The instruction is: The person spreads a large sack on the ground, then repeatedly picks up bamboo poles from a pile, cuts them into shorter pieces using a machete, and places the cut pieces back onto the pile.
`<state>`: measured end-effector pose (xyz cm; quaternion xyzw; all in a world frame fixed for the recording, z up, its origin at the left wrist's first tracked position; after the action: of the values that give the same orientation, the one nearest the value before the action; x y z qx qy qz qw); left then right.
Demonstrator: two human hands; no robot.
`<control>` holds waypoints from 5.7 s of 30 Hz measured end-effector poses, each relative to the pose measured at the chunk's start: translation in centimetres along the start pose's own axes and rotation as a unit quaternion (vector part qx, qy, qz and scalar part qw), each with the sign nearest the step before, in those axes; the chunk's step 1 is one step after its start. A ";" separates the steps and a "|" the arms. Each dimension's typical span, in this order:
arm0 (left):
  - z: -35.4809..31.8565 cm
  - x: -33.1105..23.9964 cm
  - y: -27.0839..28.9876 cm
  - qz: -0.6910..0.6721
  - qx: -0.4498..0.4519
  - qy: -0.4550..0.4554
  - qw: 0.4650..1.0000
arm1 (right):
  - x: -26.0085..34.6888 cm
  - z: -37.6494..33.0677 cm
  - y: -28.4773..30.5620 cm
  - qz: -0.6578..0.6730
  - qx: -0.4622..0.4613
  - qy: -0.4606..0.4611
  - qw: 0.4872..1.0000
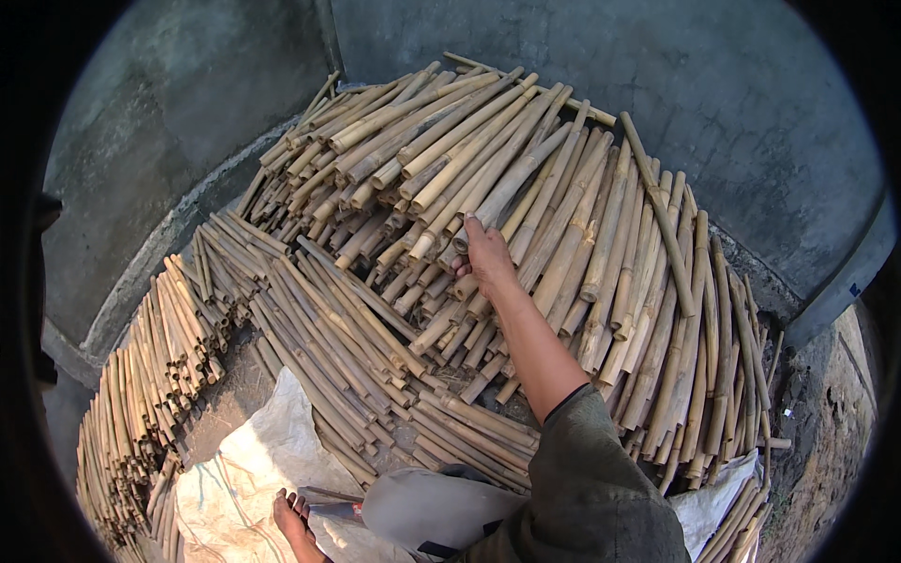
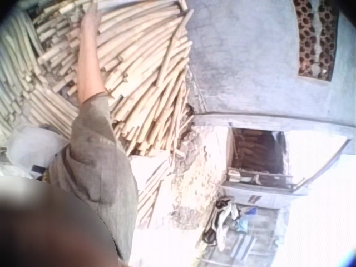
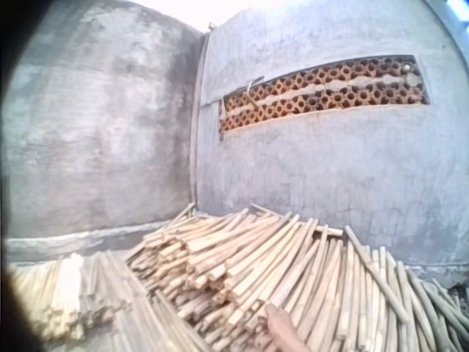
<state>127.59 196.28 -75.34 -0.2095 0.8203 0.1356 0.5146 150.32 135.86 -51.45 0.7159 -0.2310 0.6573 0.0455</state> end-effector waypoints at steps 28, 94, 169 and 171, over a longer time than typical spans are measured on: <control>-0.4 1.2 -0.3 0.033 0.031 0.048 0.998 | 5.8 -4.5 12.5 -0.804 -0.103 0.074 0.580; -0.5 3.6 -4.4 0.054 0.115 0.092 0.988 | 3.3 -5.2 21.1 -0.146 -0.196 0.081 0.966; -10.6 -19.2 13.7 -0.399 -0.278 -0.342 0.804 | -27.7 -20.6 -17.4 -0.474 0.556 0.305 0.612; -13.8 -18.3 16.2 -0.364 -0.300 -0.415 0.778 | -30.0 -21.4 -18.6 -0.440 0.591 0.290 0.611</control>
<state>115.92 208.15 -52.71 -0.5596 0.3076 0.2509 0.7275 137.06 168.44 -73.09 0.3756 0.5749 0.7259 -0.0390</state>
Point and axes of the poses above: each hand's wrist, its own z-axis towards the middle knuckle, its own y-axis out of the back of the hand, x = y × z, the point moved 3 cm from there along z, towards the middle knuckle, and after that the axes turned 6 degrees about x, right-handed, at the moved point
